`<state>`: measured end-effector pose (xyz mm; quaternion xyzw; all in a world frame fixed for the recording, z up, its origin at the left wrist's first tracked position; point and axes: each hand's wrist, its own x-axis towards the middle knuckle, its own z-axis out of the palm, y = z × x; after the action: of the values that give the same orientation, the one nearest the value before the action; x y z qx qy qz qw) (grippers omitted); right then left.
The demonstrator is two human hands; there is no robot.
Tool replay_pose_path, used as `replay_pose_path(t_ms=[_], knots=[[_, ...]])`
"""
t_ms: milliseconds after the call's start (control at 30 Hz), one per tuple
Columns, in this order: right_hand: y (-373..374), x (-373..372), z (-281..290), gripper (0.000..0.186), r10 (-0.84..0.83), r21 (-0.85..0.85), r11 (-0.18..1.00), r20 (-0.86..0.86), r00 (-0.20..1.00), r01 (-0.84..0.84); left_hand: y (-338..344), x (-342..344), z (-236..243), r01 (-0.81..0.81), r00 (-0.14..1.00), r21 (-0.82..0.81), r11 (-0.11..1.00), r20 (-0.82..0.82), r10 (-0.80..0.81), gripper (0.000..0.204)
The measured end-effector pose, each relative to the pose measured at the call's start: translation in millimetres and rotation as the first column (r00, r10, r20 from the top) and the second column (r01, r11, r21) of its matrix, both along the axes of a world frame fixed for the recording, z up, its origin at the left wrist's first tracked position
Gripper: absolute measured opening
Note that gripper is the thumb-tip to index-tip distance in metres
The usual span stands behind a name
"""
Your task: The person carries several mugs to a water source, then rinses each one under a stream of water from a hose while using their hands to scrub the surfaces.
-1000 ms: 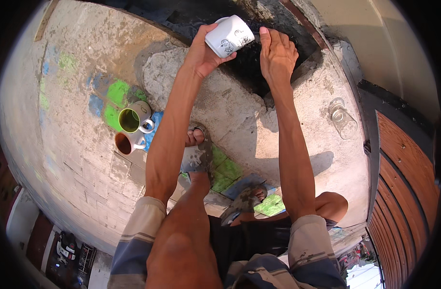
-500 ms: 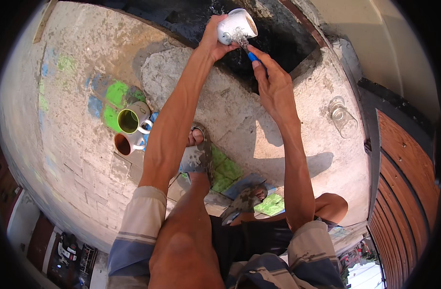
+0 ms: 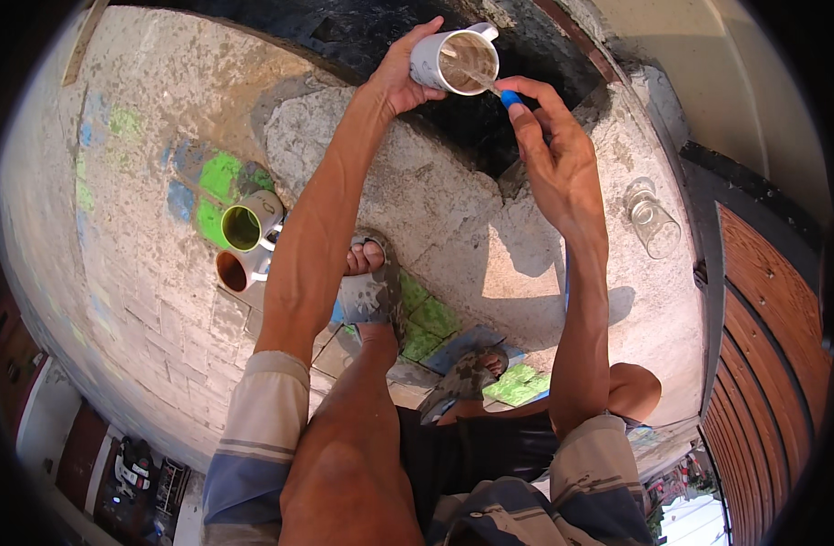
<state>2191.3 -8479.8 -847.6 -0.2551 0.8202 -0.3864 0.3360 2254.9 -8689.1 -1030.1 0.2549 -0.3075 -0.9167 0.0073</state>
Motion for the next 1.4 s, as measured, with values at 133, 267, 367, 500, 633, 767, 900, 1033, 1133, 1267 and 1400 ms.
replay_pose_path(t_ms=[133, 267, 367, 500, 633, 767, 900, 1033, 1133, 1267, 1400], knots=[[5.6, -3.8, -1.1, 0.024, -0.034, -0.018, 0.999, -0.029, 0.999, 0.034, 3.1, 2.8, 4.7, 0.059, 0.998, -0.003, 0.998, -0.015, -0.059, 0.059], [0.6, 3.5, 0.7, 0.024, -0.034, -0.046, 0.998, -0.035, 0.999, 0.033, -0.4, 12.0, -3.4, -0.004, 1.000, 0.010, 1.000, 0.011, 0.004, 0.056], [3.0, -1.3, 1.6, 0.024, 0.037, 0.010, 0.999, 0.011, 0.999, -0.037, -1.2, 11.1, -4.3, -0.022, 1.000, 0.018, 1.000, -0.006, 0.022, 0.054], [2.8, -1.7, -1.2, 0.023, 0.021, 0.008, 1.000, -0.076, 0.997, -0.021, -0.9, 11.2, 1.1, -0.011, 1.000, -0.057, 0.998, -0.016, 0.010, 0.054], [1.2, -0.7, 0.0, 0.023, 0.029, 0.026, 0.999, -0.122, 0.992, -0.026, 1.6, 7.0, 13.3, 0.036, 0.996, -0.660, 0.751, 0.088, 0.030, 0.055], [2.0, -2.7, 1.1, 0.022, 0.022, 0.058, 0.998, -0.159, 0.987, -0.013, 27.5, -14.4, 45.8, -0.011, 0.921, -0.979, -0.202, -0.089, 0.379, 0.039], [-5.8, 6.0, 0.0, 0.022, 0.040, 0.028, 0.999, -0.140, 0.989, -0.037, 1.4, -4.5, 26.4, 0.022, 0.959, -0.980, -0.199, -0.036, 0.282, 0.055], [2.5, -4.1, -11.0, 0.022, -0.022, -0.019, 1.000, -0.147, 0.989, 0.020, -3.7, -6.3, 24.8, -0.018, 0.990, -0.279, 0.960, 0.128, 0.056, 0.051], [1.5, -5.1, -8.3, 0.024, 0.008, -0.012, 1.000, -0.083, 0.996, -0.009, -4.3, 4.3, 17.6, -0.009, 1.000, -0.043, 0.999, -0.021, 0.008, 0.055], [0.6, -6.0, -11.2, 0.025, 0.009, -0.034, 0.999, -0.036, 0.999, -0.010, -8.8, 10.0, 14.1, 0.020, 1.000, -0.063, 0.998, -0.006, -0.020, 0.056], [-2.8, -3.5, -14.4, 0.025, 0.016, -0.012, 1.000, 0.006, 1.000, -0.016, 8.7, 8.9, 29.4, 0.080, 0.922, -0.990, 0.120, 0.119, 0.369, 0.055]])
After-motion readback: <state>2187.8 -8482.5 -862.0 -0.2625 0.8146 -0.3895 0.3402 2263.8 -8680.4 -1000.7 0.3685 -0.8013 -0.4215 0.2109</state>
